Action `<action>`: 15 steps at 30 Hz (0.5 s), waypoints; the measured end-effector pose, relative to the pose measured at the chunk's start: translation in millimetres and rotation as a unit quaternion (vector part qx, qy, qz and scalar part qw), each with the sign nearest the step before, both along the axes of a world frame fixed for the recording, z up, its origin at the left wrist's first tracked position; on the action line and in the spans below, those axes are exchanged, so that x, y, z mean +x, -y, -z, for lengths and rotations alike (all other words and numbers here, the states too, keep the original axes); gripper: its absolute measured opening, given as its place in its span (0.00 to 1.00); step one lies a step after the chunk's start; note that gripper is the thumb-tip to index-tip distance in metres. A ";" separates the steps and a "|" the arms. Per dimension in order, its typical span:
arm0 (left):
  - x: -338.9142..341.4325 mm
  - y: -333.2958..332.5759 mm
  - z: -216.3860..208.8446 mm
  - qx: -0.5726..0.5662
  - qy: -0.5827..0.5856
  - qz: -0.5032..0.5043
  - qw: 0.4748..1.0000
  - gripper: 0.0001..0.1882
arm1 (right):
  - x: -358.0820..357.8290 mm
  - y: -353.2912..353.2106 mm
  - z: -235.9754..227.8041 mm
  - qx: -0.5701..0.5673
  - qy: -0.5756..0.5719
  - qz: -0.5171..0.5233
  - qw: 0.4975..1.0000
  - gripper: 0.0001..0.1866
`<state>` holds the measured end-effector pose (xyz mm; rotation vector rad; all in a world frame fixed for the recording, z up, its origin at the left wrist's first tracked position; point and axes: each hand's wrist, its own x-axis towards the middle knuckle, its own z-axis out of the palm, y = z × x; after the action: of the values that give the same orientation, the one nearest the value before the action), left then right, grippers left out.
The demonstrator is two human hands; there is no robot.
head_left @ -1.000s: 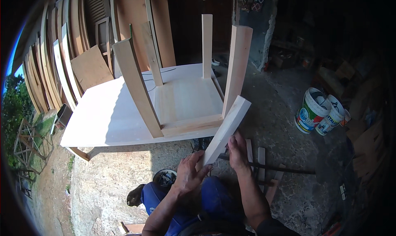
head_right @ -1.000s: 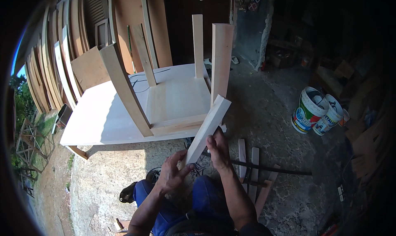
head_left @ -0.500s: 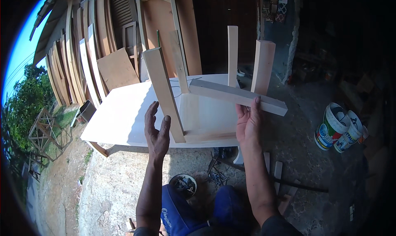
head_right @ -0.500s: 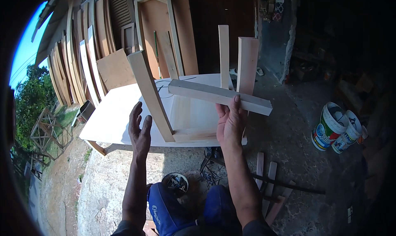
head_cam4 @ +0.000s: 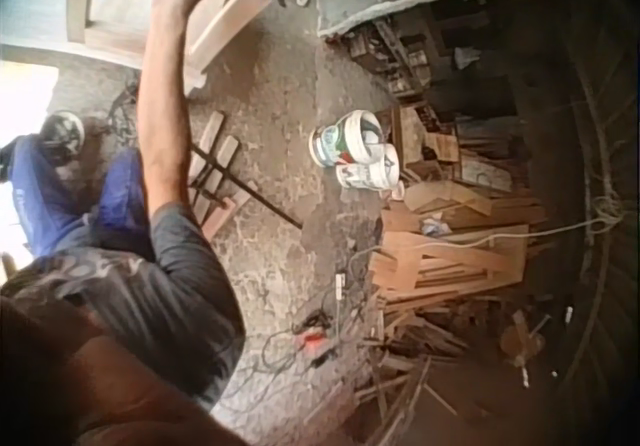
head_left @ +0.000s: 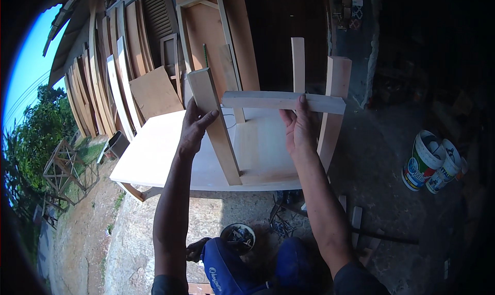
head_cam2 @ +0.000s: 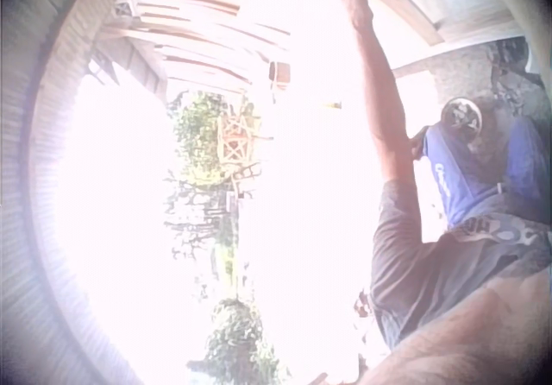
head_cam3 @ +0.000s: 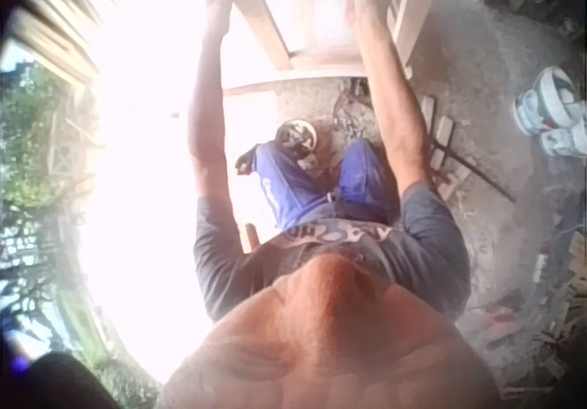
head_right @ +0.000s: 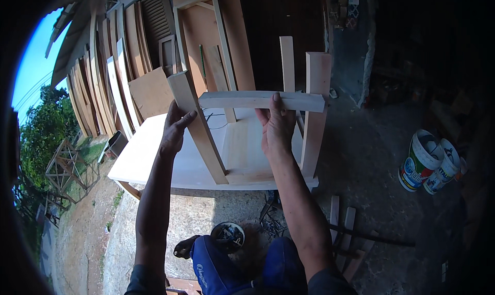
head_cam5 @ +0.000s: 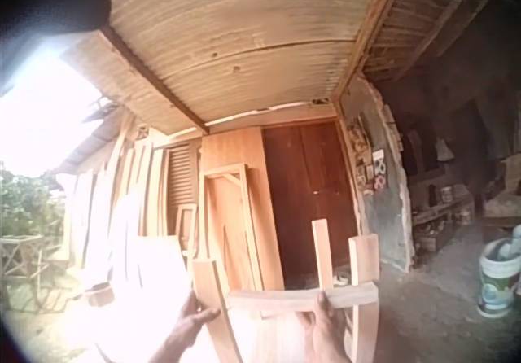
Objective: The person cuts wooden planks using a circular saw, measures and marks them with a square and pencil, and then assembles the pieces into a chair frame using a hammer and nails. The person works on the ground in an outdoor workshop area.
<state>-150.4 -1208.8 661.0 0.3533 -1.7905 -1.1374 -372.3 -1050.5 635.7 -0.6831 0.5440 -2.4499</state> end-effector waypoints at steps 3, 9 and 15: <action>-7.6 6.7 -1.4 0.035 -0.044 0.066 0.996 0.34 | 4.7 1.8 -2.6 0.017 -0.014 0.009 1.000 0.28; -4.8 19.8 -0.3 0.055 -0.043 0.111 0.991 0.33 | 8.1 6.2 -7.4 0.018 -0.037 0.000 0.999 0.27; -10.9 9.6 -1.4 0.052 -0.063 0.101 0.991 0.33 | 9.3 8.4 -9.1 0.031 -0.035 -0.001 0.999 0.25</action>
<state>-161.3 -1218.4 662.5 0.1586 -1.6885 -1.3687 -362.9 -1059.0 644.8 -0.7460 0.6442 -2.4039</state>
